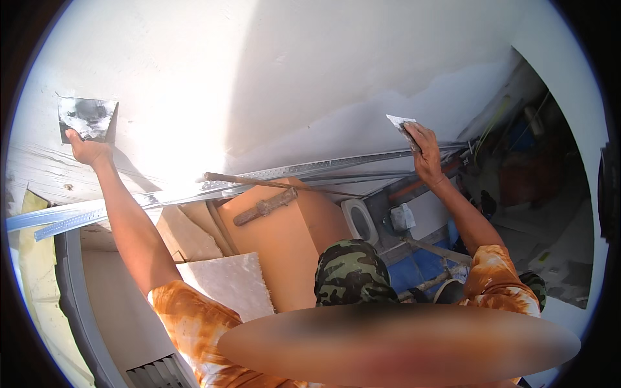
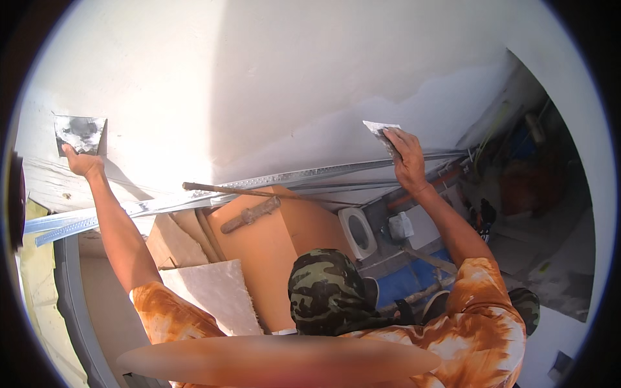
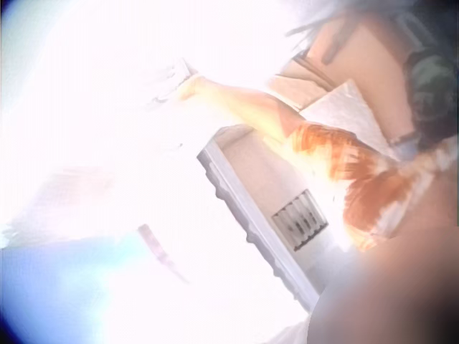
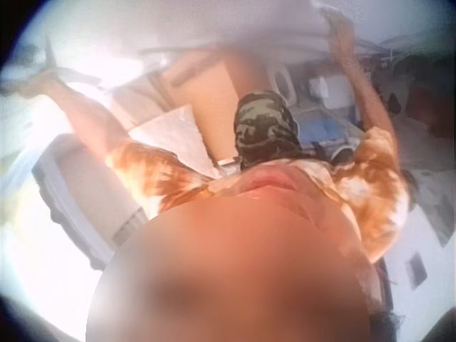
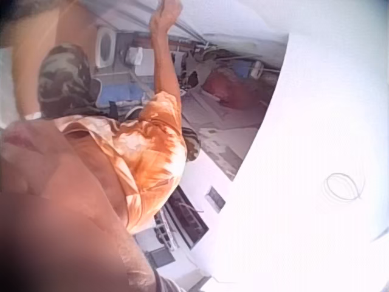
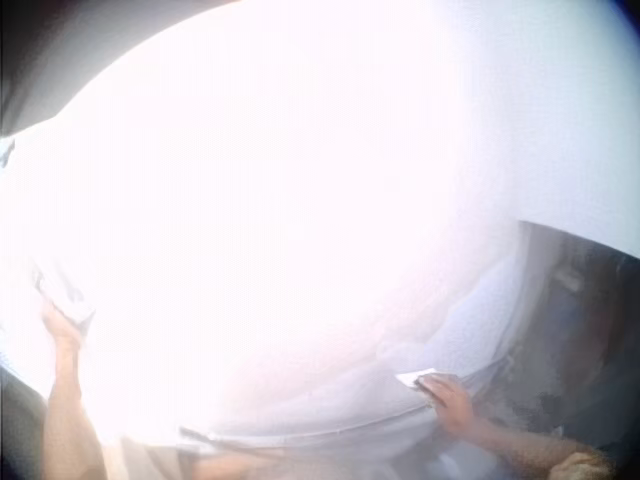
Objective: The person applies white plaster to a ceiling using two metal trowels, repeatedly spreading and smoothing the material across the surface. The person occasionally transfers plaster between trowels and briefly wipes one trowel on a white sheet before continuing.
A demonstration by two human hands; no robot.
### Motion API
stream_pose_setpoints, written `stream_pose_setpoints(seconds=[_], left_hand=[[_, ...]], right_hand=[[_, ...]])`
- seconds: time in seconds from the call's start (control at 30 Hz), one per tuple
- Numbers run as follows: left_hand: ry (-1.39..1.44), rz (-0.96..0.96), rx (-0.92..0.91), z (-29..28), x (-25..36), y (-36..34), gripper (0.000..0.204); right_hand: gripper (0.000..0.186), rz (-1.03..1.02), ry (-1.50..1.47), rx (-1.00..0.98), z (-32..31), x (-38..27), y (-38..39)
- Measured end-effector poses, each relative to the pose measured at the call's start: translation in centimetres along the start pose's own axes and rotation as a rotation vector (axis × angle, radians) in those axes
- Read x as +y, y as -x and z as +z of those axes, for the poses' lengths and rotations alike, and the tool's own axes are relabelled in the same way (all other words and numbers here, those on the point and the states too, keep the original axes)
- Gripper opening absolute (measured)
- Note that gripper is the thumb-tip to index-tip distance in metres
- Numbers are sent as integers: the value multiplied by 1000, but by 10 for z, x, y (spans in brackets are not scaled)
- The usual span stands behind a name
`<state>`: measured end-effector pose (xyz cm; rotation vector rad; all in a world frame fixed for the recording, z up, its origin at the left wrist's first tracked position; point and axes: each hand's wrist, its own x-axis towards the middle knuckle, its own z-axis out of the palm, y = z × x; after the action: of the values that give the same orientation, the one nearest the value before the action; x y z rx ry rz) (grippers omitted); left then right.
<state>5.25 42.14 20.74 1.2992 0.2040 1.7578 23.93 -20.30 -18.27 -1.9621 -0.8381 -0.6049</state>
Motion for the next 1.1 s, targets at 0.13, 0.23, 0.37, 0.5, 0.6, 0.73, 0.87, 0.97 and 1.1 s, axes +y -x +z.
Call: stream_pose_setpoints(seconds=[0.13, 0.23, 0.37, 0.5, 0.6, 0.73, 0.87, 0.97, 1.1], left_hand=[[46, -254, 6, 18, 33, 24, 57], [209, -315, -165, 45, 82, 103, 50], [406, -950, -501, 66, 114, 300, 40], [449, -1482, -580, 61, 121, 415, 36], [559, -1544, -623, 49, 124, 418, 38], [391, -1426, -421, 41, 133, 403, 42], [529, -383, -795, 41, 137, 415, 32], [185, 336, -1089, 39, 137, 420, 34], [-239, 633, -1334, 34, 137, 394, 39]], right_hand=[[35, 569, -690, 143, 4, -99, 45], [45, 560, -1057, 172, -27, -140, 20], [44, 113, -951, 169, -83, -189, -17], [46, -335, -672, -117, -100, -222, -42], [52, -409, -75, -328, -103, -223, -43], [49, 29, 88, -377, -105, -206, -33], [26, 1213, -1461, -99, -93, -206, -25], [25, 1186, -1888, -162, -96, -212, -25], [26, 1066, -1980, -52, -118, -195, -33]])
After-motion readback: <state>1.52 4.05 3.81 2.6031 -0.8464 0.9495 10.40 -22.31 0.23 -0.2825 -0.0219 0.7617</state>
